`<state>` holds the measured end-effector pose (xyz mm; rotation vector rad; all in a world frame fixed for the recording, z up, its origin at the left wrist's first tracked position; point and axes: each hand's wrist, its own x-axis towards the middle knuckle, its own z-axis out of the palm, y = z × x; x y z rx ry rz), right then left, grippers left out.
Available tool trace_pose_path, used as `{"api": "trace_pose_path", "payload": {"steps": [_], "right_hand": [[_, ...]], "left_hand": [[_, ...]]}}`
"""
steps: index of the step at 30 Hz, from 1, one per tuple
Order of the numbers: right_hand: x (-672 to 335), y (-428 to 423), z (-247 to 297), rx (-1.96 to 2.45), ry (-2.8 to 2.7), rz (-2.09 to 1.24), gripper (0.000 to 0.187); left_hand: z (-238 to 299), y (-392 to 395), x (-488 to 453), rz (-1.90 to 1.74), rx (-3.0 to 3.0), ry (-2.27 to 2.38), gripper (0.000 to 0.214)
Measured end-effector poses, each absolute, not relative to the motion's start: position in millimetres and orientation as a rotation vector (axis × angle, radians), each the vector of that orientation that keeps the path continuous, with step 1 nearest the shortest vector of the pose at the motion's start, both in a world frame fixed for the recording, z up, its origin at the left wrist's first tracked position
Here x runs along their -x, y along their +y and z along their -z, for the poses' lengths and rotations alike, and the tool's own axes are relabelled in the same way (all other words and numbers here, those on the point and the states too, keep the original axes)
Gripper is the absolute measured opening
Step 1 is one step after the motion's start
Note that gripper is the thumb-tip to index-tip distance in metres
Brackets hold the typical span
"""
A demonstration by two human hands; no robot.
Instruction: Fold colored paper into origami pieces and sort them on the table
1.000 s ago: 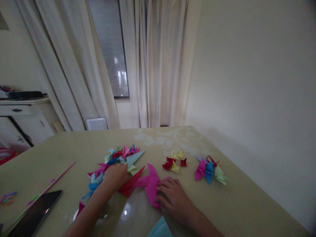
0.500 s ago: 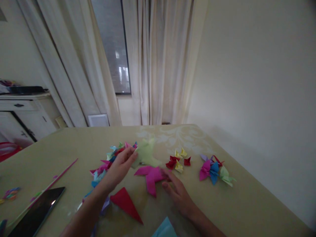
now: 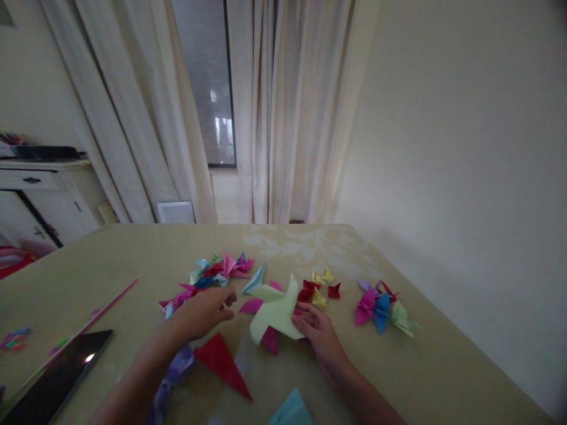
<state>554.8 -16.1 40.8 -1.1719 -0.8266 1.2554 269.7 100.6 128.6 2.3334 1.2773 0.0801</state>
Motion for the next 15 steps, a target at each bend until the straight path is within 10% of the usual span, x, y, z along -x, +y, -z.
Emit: {"api": "trace_pose_path", "payload": {"steps": [15], "right_hand": [[-562.5,-14.2,-40.0,1.267,-1.137,-1.114,0.039]], "left_hand": [[-109.5,103.1,-269.4,0.344,-2.286,1.36,0.05]]}}
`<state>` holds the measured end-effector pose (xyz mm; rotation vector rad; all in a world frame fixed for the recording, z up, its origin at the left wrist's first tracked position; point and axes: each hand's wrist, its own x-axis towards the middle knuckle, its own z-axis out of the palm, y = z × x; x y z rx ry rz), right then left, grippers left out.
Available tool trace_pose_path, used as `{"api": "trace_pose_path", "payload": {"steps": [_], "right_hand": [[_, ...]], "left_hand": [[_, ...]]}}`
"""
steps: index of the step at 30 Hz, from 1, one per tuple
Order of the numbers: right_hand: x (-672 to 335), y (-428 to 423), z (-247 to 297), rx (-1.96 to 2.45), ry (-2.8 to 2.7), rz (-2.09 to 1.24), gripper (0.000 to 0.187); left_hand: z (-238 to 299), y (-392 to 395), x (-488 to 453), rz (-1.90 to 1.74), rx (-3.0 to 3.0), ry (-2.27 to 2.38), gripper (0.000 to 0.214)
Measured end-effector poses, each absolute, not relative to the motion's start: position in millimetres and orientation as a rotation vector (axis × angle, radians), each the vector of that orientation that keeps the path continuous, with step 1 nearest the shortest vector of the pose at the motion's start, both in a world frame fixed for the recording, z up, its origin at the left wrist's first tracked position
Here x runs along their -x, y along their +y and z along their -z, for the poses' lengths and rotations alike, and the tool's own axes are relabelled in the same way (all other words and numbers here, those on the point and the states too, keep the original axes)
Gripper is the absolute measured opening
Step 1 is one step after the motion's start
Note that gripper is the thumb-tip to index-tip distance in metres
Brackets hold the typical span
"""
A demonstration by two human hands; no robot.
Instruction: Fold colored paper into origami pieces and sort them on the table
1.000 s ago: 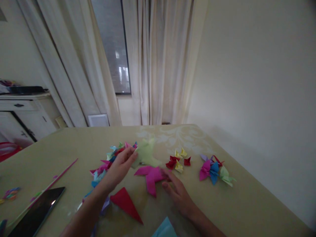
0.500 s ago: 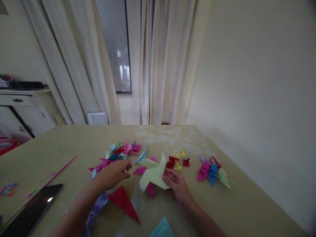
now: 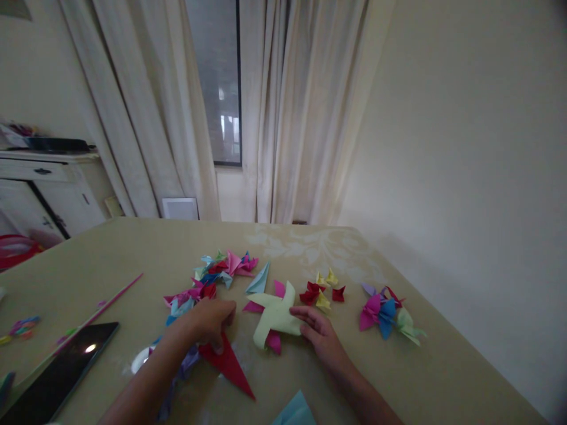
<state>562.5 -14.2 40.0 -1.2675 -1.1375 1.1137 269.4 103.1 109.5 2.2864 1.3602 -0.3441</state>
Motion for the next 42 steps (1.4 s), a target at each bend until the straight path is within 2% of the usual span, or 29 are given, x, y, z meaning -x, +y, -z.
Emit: {"api": "trace_pose_path", "payload": {"steps": [7,14,20,22,26,28,31,36,38,39,42], "right_hand": [[-559.5,-15.7,-39.9,1.401,-1.382,-0.792,0.047],[-560.0,-9.3,-32.4,1.366,-1.279,-0.58,0.039],[-558.7,-23.4,-54.5,1.463,-1.364,-0.355,0.03],[-555.9,-31.9,-64.8,1.387,-1.422,-0.445,0.031],[-545.3,-48.0,-76.6,1.102,-1.509,-0.844,0.06],[-538.2,-52.8,-77.1,1.105,-1.447,-0.903,0.058],[-532.3,-52.8,-74.1,1.184,-1.332,-0.911,0.036],[-550.0,-37.3,-68.8,1.166,-1.016,-0.822,0.038],[-563.5,-31.2,-68.1,1.179,-0.847,-0.754,0.042],[-570.1,-28.9,-68.2,1.18,-0.781,-0.728,0.044],[-584.6,-25.8,-69.9,1.149,-0.655,-0.679,0.052]], "left_hand": [[-115.5,98.5,-278.8,0.316,-2.318,1.301,0.03],[-108.5,102.9,-277.8,0.283,-2.306,1.297,0.027],[-126.0,95.9,-272.3,0.258,-2.309,1.162,0.016],[-145.8,85.6,-271.0,0.136,-2.319,1.031,0.013],[-182.0,61.6,-278.2,-0.161,-2.267,0.743,0.011],[-188.9,53.4,-286.6,-0.258,-2.235,0.717,0.016],[-186.5,48.9,-300.5,-0.354,-2.217,0.733,0.017],[-182.9,40.7,-318.7,-0.694,-2.333,1.07,0.029],[-182.0,26.9,-326.7,-0.599,-2.405,1.107,0.031],[-178.5,17.2,-332.0,-0.475,-2.446,1.056,0.039],[-145.9,-17.3,-353.9,-0.005,-2.561,0.807,0.092]]}}
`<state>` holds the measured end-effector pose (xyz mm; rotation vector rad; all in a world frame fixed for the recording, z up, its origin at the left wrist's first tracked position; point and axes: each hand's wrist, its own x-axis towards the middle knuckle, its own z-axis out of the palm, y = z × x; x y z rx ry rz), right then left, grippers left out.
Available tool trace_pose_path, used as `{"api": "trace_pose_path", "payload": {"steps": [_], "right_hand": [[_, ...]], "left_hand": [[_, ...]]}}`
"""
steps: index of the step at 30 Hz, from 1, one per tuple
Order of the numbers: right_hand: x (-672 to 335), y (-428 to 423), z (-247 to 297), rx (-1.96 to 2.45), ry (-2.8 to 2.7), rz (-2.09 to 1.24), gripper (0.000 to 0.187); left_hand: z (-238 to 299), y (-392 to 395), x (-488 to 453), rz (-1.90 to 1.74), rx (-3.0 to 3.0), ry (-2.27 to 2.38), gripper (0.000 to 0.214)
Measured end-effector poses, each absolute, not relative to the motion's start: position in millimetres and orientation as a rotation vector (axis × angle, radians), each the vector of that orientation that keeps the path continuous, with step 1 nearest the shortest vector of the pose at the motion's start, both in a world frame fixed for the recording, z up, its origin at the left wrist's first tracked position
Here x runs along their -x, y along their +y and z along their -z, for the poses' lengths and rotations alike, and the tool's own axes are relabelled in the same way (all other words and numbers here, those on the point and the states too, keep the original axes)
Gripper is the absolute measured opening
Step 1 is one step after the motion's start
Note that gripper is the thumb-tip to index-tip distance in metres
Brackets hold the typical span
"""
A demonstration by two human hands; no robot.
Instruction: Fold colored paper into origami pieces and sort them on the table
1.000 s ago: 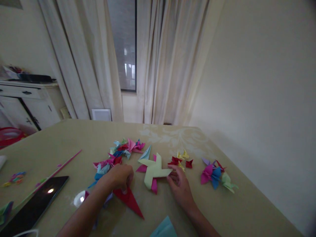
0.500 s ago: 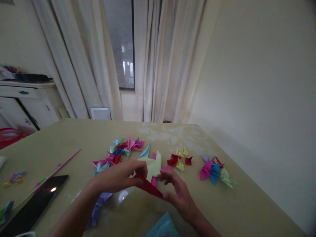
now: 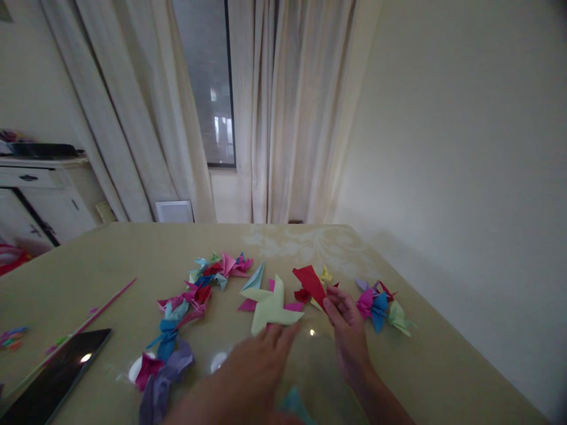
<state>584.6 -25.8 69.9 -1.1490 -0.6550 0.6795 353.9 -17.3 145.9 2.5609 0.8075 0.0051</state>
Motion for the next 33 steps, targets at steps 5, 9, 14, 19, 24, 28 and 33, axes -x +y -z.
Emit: {"api": "trace_pose_path", "payload": {"steps": [5,9,14,19,24,28,33], "right_hand": [[-586.6,-28.0,-73.8,1.107,-0.601,-0.706,0.058],[-579.5,-30.9,-74.5,1.089,-0.615,-0.769,0.062],[-572.8,-32.4,-75.4,1.058,-0.615,-0.848,0.075],[-573.1,-31.7,-71.9,1.047,-0.649,-0.852,0.078],[-577.8,-30.2,-66.9,1.064,-0.68,-0.886,0.042],[-579.8,-29.4,-66.0,1.099,-0.697,-0.896,0.037],[-583.1,-29.6,-66.1,1.161,-0.716,-0.807,0.045]], "left_hand": [[-50.4,-59.6,-387.7,0.11,-2.728,0.702,0.072],[-21.9,-60.0,-393.1,0.105,-2.748,0.736,0.068],[-52.6,-42.0,-392.4,0.144,-2.715,0.631,0.06],[-88.3,-29.4,-387.7,0.141,-2.674,0.658,0.054],[-108.8,-16.5,-375.3,0.098,-2.627,0.651,0.084],[-119.7,-12.7,-369.3,0.131,-2.481,0.723,0.097],[-122.7,-8.6,-364.6,0.203,-2.495,0.754,0.074]]}}
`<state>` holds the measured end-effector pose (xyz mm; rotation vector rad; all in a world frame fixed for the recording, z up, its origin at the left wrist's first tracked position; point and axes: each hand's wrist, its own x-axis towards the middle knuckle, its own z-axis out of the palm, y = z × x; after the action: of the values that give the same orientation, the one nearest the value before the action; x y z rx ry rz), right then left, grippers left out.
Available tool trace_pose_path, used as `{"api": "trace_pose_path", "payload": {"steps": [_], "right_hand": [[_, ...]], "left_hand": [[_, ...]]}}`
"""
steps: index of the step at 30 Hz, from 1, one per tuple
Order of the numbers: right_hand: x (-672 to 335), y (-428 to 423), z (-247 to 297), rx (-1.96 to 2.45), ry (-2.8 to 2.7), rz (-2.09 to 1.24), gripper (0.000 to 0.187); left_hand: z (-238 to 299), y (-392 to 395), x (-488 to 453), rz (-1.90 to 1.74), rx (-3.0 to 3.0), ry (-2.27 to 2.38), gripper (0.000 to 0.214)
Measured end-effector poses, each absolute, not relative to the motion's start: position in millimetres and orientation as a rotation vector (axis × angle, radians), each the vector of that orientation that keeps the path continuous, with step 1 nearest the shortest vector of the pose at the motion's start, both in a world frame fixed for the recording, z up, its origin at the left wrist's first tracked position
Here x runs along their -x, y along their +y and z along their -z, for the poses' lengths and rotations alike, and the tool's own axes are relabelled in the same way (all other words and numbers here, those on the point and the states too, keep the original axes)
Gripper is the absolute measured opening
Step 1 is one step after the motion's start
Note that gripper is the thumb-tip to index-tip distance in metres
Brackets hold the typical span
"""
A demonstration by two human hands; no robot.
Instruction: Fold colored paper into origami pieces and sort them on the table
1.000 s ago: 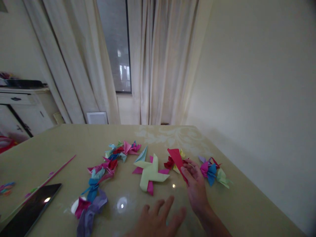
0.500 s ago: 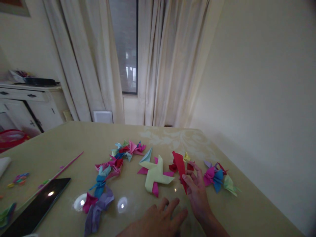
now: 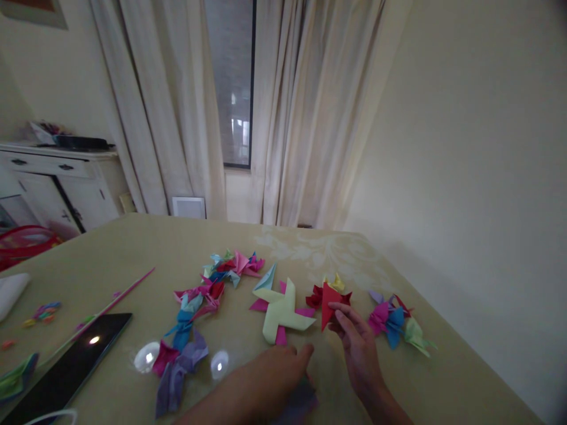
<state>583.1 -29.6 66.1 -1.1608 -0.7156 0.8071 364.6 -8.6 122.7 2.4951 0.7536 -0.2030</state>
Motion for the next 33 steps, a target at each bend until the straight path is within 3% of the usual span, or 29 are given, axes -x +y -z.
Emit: {"api": "trace_pose_path", "payload": {"steps": [8,16,24,30,33], "right_hand": [[-584.2,-35.4,-76.0,1.133,-0.751,-0.689,0.039],[-570.5,-42.3,-92.2,0.982,-0.736,-0.835,0.044],[-559.7,-47.9,-84.2,0.953,-0.795,-0.992,0.097],[-553.0,-51.4,-77.3,1.009,-0.854,-1.031,0.098],[-552.0,-51.3,-78.6,1.054,-0.863,-1.006,0.085]], "left_hand": [[-149.7,19.7,-334.1,-0.026,-2.501,0.773,0.031],[-170.9,37.7,-316.5,-0.149,-2.346,0.902,0.059],[-157.5,31.2,-331.2,-0.106,-2.443,0.821,0.063],[-160.6,27.2,-332.4,-0.079,-2.521,0.832,0.073],[-163.0,26.1,-331.3,-0.079,-2.54,0.856,0.07]]}}
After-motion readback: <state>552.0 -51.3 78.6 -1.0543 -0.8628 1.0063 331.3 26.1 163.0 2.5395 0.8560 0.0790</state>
